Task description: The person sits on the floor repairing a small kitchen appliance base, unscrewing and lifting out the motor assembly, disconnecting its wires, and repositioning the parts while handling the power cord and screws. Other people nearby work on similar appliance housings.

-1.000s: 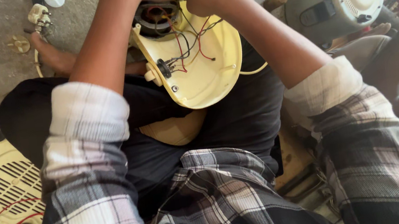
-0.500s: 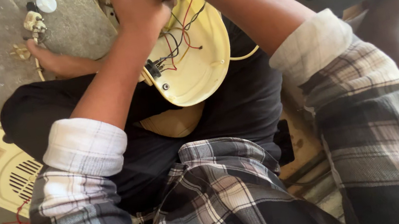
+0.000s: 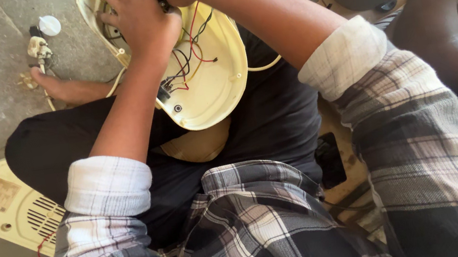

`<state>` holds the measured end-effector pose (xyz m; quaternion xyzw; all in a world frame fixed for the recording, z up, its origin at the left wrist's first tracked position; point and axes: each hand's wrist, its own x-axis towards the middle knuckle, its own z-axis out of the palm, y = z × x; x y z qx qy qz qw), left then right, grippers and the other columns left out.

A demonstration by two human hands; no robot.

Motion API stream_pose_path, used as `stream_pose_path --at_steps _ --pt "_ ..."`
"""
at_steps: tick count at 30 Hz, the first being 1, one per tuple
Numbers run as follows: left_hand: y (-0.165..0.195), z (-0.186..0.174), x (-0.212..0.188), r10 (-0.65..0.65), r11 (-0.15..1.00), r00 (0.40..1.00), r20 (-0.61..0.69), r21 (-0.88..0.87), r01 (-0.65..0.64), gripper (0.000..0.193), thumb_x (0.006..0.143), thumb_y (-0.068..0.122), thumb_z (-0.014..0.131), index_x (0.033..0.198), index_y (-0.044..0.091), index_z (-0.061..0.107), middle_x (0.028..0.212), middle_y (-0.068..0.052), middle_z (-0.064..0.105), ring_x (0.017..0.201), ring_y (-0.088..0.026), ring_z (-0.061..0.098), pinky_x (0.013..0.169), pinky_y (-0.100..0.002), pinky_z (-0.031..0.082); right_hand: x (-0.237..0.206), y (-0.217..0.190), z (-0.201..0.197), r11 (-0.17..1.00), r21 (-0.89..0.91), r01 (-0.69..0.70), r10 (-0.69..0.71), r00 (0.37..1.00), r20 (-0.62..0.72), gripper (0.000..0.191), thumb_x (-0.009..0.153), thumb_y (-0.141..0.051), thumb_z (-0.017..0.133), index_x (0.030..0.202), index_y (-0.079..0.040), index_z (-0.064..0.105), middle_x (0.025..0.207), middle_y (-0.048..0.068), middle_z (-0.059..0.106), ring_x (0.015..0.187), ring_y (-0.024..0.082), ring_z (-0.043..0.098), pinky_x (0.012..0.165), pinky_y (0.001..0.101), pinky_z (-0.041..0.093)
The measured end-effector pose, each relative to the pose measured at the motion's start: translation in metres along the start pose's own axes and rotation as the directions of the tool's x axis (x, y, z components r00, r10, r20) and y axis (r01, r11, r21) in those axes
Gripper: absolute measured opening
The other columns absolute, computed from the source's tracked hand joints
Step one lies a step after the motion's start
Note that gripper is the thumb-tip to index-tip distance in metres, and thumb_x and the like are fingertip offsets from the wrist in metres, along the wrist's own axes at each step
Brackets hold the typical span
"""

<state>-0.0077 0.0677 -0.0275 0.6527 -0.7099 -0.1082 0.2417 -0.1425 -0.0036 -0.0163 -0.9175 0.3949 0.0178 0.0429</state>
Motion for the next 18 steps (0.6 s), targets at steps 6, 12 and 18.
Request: stream_pose_path --at_steps 6,12,18 --pt "0.001 -0.004 -0.004 -0.001 0.999 0.999 0.051 -0.046 0.004 0.075 0.074 0.017 0.083 0.135 -0.001 0.043 0.138 -0.028 0.041 0.132 -0.052 0.038 0.102 -0.084 0.021 -0.006 0.003 -0.003 0.994 -0.027 0.111 -0.109 0.993 0.041 0.016 0.088 -0.02 0.077 0.088 -0.005 0.08 0.07 0.014 0.072 0.056 0.03 0.066 0.053 0.0427 0.052" --pt "-0.004 -0.004 -0.002 0.058 0.997 0.998 0.03 -0.051 -0.057 0.089 0.078 0.023 0.088 0.144 -0.001 0.033 0.14 -0.029 0.038 0.134 -0.053 0.035 0.101 -0.084 0.021 -0.002 0.015 -0.004 0.994 0.072 0.079 -0.087 0.988 0.126 0.016 0.087 -0.02 0.079 0.088 -0.004 0.079 0.073 0.012 0.074 0.058 0.027 0.068 0.053 0.0419 0.052" --pt "-0.002 -0.006 0.001 0.056 0.998 0.997 0.058 -0.041 -0.054 0.09 0.077 0.023 0.088 0.145 0.001 0.033 0.141 -0.026 0.038 0.136 -0.051 0.035 0.1 -0.084 0.023 -0.008 0.023 0.001 0.959 0.249 0.133 -0.141 0.99 0.015 0.01 0.085 -0.01 0.077 0.092 -0.005 0.081 0.079 0.01 0.076 0.065 0.022 0.071 0.059 0.0376 0.054"
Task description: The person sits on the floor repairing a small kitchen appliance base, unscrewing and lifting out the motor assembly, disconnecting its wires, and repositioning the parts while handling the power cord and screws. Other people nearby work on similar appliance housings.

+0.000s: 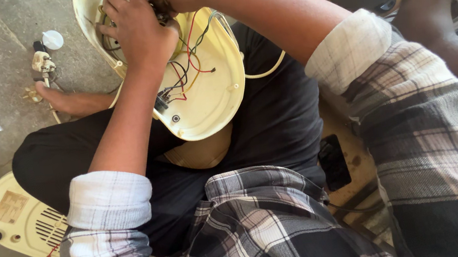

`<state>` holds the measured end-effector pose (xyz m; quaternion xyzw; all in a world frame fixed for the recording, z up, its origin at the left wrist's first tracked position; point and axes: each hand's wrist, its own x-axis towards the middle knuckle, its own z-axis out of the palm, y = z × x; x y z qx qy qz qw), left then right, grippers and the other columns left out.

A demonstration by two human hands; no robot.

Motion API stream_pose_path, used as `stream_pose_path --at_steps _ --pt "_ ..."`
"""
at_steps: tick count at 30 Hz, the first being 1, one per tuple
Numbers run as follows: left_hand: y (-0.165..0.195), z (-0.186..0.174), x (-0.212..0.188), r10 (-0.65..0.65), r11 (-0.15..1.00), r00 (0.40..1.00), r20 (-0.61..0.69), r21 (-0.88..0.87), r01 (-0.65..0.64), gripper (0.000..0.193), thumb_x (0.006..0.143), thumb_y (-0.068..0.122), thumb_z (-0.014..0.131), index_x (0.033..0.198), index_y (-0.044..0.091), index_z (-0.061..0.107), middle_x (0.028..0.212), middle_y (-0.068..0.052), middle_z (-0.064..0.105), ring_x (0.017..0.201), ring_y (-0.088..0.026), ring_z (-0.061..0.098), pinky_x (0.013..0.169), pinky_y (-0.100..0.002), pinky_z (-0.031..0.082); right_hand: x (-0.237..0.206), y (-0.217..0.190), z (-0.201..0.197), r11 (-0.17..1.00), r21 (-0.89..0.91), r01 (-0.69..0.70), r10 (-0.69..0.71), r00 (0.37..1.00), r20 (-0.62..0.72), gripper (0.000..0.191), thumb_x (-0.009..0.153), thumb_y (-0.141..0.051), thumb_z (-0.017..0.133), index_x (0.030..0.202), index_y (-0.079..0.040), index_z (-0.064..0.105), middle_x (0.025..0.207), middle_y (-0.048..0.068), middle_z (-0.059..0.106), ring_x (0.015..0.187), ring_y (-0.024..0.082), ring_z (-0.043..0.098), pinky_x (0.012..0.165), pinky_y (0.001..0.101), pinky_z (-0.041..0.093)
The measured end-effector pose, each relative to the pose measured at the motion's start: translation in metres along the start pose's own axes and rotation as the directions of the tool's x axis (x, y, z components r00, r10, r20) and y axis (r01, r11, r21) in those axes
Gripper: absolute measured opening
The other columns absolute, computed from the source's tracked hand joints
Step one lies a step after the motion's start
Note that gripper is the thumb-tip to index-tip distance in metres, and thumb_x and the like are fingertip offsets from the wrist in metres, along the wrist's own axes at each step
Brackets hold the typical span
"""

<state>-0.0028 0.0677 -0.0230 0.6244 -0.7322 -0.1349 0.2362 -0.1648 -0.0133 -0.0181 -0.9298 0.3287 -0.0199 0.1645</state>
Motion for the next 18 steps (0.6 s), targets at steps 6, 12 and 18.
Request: stream_pose_path --at_steps 6,12,18 --pt "0.002 -0.001 -0.002 0.024 0.999 1.0 -0.01 0.036 -0.024 0.093 0.075 0.027 0.089 0.144 0.001 0.033 0.139 -0.024 0.04 0.133 -0.049 0.038 0.097 -0.084 0.026 -0.015 -0.017 -0.018 0.998 -0.058 -0.012 0.012 1.0 -0.001 0.009 0.085 -0.011 0.077 0.092 -0.009 0.082 0.075 0.01 0.074 0.062 0.025 0.07 0.057 0.0388 0.054" --pt "0.004 0.0 -0.002 0.039 0.998 0.998 -0.057 0.045 -0.036 0.086 0.074 0.026 0.088 0.138 0.002 0.037 0.138 -0.026 0.04 0.132 -0.049 0.038 0.095 -0.085 0.027 -0.016 -0.036 -0.043 0.901 -0.379 0.213 -0.204 0.977 0.064 0.007 0.081 -0.015 0.077 0.086 -0.012 0.081 0.072 0.012 0.071 0.062 0.03 0.07 0.056 0.0418 0.054" --pt "0.003 -0.001 -0.004 0.025 1.0 0.999 -0.037 -0.008 -0.025 0.076 0.071 0.021 0.087 0.129 0.004 0.04 0.138 -0.025 0.04 0.135 -0.05 0.037 0.098 -0.085 0.023 -0.012 -0.049 -0.068 0.749 -0.524 0.406 -0.233 0.901 0.366 0.01 0.072 -0.013 0.077 0.082 -0.012 0.077 0.07 0.008 0.072 0.068 0.03 0.072 0.059 0.0422 0.056"
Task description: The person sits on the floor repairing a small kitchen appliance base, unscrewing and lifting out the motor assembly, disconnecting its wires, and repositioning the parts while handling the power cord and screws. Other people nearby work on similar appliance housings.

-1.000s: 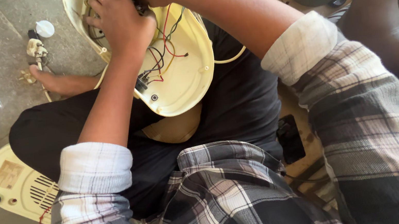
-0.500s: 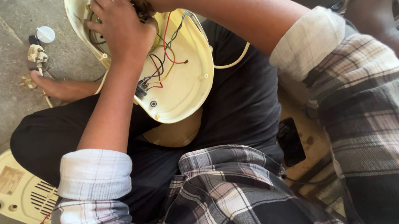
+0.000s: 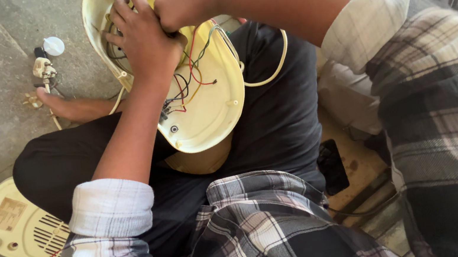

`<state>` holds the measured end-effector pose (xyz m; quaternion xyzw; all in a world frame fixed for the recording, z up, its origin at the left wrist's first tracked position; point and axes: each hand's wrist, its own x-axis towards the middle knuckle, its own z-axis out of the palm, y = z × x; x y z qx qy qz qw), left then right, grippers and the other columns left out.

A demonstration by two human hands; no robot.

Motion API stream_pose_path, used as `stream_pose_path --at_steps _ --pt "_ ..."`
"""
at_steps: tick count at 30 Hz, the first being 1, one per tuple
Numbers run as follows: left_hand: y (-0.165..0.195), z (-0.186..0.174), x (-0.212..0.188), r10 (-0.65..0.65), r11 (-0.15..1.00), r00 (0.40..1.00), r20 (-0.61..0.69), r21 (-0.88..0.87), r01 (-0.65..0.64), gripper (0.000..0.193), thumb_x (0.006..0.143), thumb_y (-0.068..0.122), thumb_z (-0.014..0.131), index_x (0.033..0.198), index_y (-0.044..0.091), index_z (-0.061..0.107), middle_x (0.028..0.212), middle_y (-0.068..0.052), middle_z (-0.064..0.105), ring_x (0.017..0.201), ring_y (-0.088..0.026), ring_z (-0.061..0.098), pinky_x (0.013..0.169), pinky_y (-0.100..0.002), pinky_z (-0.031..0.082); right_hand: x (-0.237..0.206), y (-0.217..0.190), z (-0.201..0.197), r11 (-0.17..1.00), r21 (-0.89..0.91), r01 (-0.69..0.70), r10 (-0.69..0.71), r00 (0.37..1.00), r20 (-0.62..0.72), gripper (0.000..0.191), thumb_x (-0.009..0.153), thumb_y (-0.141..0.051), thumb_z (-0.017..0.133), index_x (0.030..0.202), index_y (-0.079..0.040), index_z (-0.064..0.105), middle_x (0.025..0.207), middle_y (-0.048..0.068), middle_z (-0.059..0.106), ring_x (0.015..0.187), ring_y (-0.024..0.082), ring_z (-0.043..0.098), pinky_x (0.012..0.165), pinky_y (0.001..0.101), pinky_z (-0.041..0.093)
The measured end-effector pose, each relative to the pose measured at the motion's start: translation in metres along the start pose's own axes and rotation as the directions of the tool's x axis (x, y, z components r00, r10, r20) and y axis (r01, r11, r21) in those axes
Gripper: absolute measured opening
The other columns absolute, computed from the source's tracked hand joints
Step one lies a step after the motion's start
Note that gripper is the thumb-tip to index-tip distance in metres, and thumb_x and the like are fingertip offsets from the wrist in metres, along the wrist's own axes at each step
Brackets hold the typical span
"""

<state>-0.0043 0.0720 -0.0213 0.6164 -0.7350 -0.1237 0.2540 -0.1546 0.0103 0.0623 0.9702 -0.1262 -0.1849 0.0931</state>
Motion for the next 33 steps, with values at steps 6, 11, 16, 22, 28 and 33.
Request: stream_pose_path --at_steps 6,11,16,22,28,33 --pt "-0.003 -0.003 0.004 -0.014 1.0 1.0 -0.007 -0.013 0.014 0.08 0.067 0.017 0.085 0.132 0.005 0.039 0.137 -0.026 0.04 0.134 -0.049 0.035 0.095 -0.083 0.024 0.011 0.01 -0.012 0.993 -0.04 0.107 -0.104 0.992 0.075 0.005 0.081 -0.014 0.071 0.082 -0.013 0.076 0.074 0.006 0.072 0.071 0.029 0.073 0.059 0.042 0.056" --pt "-0.007 -0.004 0.007 -0.071 0.997 0.995 0.07 -0.028 0.073 0.082 0.066 0.017 0.084 0.134 0.005 0.039 0.138 -0.024 0.04 0.136 -0.046 0.035 0.097 -0.081 0.027 0.023 0.022 0.005 0.98 0.009 0.201 -0.201 0.979 0.018 0.008 0.083 -0.017 0.068 0.083 -0.015 0.076 0.075 0.005 0.072 0.072 0.029 0.072 0.06 0.0423 0.056" --pt "-0.014 -0.011 0.019 -0.111 0.99 0.973 0.205 -0.066 0.126 0.093 0.066 0.017 0.086 0.143 0.006 0.033 0.146 -0.027 0.034 0.14 -0.048 0.028 0.1 -0.077 0.026 0.031 0.033 0.018 0.949 0.018 0.315 -0.312 0.944 -0.104 0.01 0.085 -0.018 0.067 0.09 -0.017 0.075 0.079 0.003 0.073 0.071 0.029 0.072 0.058 0.042 0.056" --pt "-0.025 -0.02 0.032 -0.115 0.982 0.914 0.388 -0.094 0.163 0.105 0.065 0.008 0.084 0.152 0.011 0.025 0.152 -0.026 0.026 0.144 -0.05 0.021 0.103 -0.079 0.021 0.041 0.041 0.02 0.936 0.092 0.341 -0.338 0.94 -0.044 0.014 0.083 -0.021 0.066 0.094 -0.016 0.074 0.081 0.003 0.072 0.071 0.029 0.071 0.057 0.0424 0.055" --pt "-0.039 -0.003 0.03 -0.101 0.985 0.933 0.345 -0.096 0.142 0.105 0.067 0.007 0.083 0.154 0.011 0.025 0.153 -0.026 0.028 0.146 -0.048 0.024 0.105 -0.079 0.023 0.046 0.05 0.031 0.933 0.038 0.357 -0.354 0.932 -0.079 0.013 0.087 -0.02 0.067 0.097 -0.016 0.073 0.079 0.003 0.072 0.068 0.028 0.071 0.054 0.0405 0.055" --pt "-0.033 -0.011 0.032 -0.092 0.992 0.941 0.326 -0.057 0.117 0.102 0.07 0.01 0.082 0.154 0.01 0.025 0.153 -0.028 0.028 0.144 -0.049 0.024 0.106 -0.077 0.023 0.042 0.046 0.018 0.939 0.134 0.318 -0.313 0.948 -0.056 0.012 0.087 -0.024 0.066 0.093 -0.016 0.074 0.081 0.004 0.073 0.071 0.03 0.071 0.06 0.0437 0.055"
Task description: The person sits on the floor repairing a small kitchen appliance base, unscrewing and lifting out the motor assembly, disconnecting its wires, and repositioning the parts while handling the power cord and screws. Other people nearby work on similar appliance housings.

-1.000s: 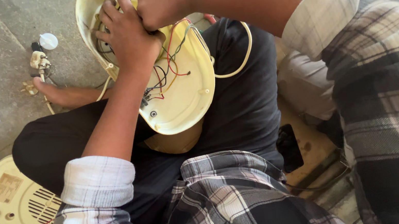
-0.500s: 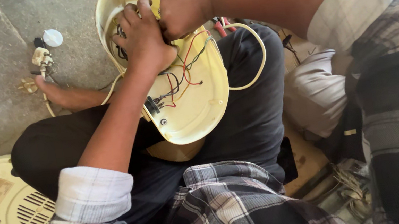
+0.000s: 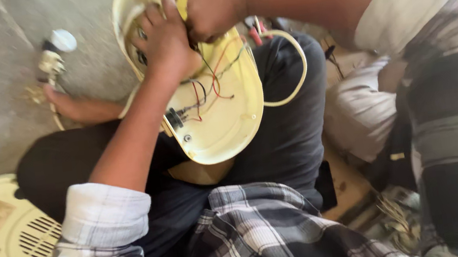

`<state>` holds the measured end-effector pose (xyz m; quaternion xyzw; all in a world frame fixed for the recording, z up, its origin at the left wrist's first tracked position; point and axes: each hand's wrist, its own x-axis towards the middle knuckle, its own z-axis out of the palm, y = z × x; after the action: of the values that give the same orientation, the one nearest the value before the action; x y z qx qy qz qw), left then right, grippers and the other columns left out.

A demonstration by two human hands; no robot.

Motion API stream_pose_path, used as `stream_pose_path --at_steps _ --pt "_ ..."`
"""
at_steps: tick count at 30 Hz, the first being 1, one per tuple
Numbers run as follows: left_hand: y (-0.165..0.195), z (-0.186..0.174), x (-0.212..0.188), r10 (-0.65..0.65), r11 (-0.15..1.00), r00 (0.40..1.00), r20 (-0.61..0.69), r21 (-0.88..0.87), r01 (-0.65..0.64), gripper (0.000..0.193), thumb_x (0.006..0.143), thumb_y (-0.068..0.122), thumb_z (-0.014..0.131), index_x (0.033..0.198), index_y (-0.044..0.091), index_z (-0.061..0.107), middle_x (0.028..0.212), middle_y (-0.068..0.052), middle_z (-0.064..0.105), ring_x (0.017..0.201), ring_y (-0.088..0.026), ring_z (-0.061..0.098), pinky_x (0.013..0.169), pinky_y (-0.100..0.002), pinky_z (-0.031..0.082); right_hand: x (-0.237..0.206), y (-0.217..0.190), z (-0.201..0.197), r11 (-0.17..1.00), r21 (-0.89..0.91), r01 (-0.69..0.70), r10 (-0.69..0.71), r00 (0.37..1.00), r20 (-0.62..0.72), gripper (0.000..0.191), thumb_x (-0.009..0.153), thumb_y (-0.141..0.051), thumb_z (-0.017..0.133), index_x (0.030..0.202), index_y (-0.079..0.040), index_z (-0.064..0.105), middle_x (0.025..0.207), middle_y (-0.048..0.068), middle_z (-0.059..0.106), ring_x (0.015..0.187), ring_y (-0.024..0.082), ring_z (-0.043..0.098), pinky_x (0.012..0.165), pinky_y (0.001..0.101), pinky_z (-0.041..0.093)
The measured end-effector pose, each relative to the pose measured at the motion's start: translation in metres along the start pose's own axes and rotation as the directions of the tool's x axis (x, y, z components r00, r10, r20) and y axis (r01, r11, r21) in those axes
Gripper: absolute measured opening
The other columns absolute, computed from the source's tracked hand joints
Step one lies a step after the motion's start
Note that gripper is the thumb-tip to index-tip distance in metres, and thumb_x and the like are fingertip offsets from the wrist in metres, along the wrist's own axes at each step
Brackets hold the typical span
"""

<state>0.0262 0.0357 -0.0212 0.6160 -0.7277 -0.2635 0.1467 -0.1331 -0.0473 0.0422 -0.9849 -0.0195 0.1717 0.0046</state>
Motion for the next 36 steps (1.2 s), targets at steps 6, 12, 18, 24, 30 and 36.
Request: stream_pose_path --at_steps 6,12,18,24,30,36 --pt "0.027 -0.042 -0.015 0.001 1.0 0.995 0.097 0.005 -0.001 0.115 0.061 0.02 0.092 0.151 0.01 0.022 0.154 -0.026 0.022 0.143 -0.045 0.023 0.104 -0.069 0.03 -0.011 -0.026 -0.025 0.987 0.01 -0.161 0.162 0.985 -0.06 0.011 0.089 -0.019 0.064 0.094 -0.016 0.074 0.083 0.005 0.073 0.075 0.032 0.071 0.062 0.0442 0.055" --pt "-0.031 -0.095 -0.058 0.301 0.884 0.845 -0.443 -0.202 -0.421 0.04 0.098 0.014 0.081 0.133 0.005 0.063 0.141 -0.014 0.061 0.132 -0.03 0.059 0.109 -0.043 0.052 -0.026 -0.042 -0.019 0.961 0.046 -0.274 0.274 0.902 -0.334 0.007 0.091 -0.017 0.068 0.092 -0.01 0.071 0.091 0.005 0.07 0.09 0.028 0.072 0.071 0.041 0.056" --pt "-0.161 -0.11 -0.053 -0.013 0.954 0.844 -0.536 -0.259 -0.15 0.013 0.094 0.013 0.079 0.1 0.002 0.078 0.089 -0.013 0.077 0.079 -0.024 0.075 0.074 -0.036 0.058 -0.024 -0.074 -0.012 0.735 0.461 -0.497 0.671 0.438 -0.598 0.022 0.093 -0.021 0.081 0.111 -0.01 0.074 0.104 0.006 0.071 0.094 0.028 0.069 0.079 0.0416 0.055" --pt "-0.218 -0.087 -0.023 -0.117 0.99 0.892 -0.437 0.021 0.14 0.011 0.077 0.018 0.085 0.087 0.012 0.083 0.085 -0.015 0.076 0.08 -0.035 0.073 0.073 -0.043 0.057 0.002 -0.098 0.001 0.446 0.712 -0.543 0.865 0.058 -0.498 0.04 0.091 -0.02 0.086 0.122 -0.003 0.068 0.118 0.014 0.065 0.105 0.034 0.061 0.092 0.0442 0.049" --pt "-0.226 -0.093 -0.008 -0.233 0.97 0.937 -0.261 0.001 0.242 0.013 0.078 0.023 0.085 0.087 0.014 0.081 0.089 -0.011 0.077 0.084 -0.032 0.074 0.076 -0.043 0.058 0.005 -0.102 0.013 0.469 0.735 -0.49 0.85 0.021 -0.527 0.037 0.092 -0.012 0.084 0.123 -0.003 0.068 0.129 0.014 0.061 0.122 0.036 0.056 0.105 0.0448 0.045" --pt "-0.222 -0.082 0.002 -0.455 0.808 0.889 -0.048 0.397 0.435 0.033 0.067 0.028 0.091 0.092 0.01 0.078 0.105 -0.017 0.072 0.098 -0.037 0.07 0.08 -0.047 0.056 0.002 -0.095 0.012 0.477 0.747 -0.463 0.856 0.052 -0.515 0.028 0.092 -0.01 0.085 0.114 -0.002 0.07 0.126 0.011 0.062 0.12 0.033 0.057 0.103 0.044 0.046"
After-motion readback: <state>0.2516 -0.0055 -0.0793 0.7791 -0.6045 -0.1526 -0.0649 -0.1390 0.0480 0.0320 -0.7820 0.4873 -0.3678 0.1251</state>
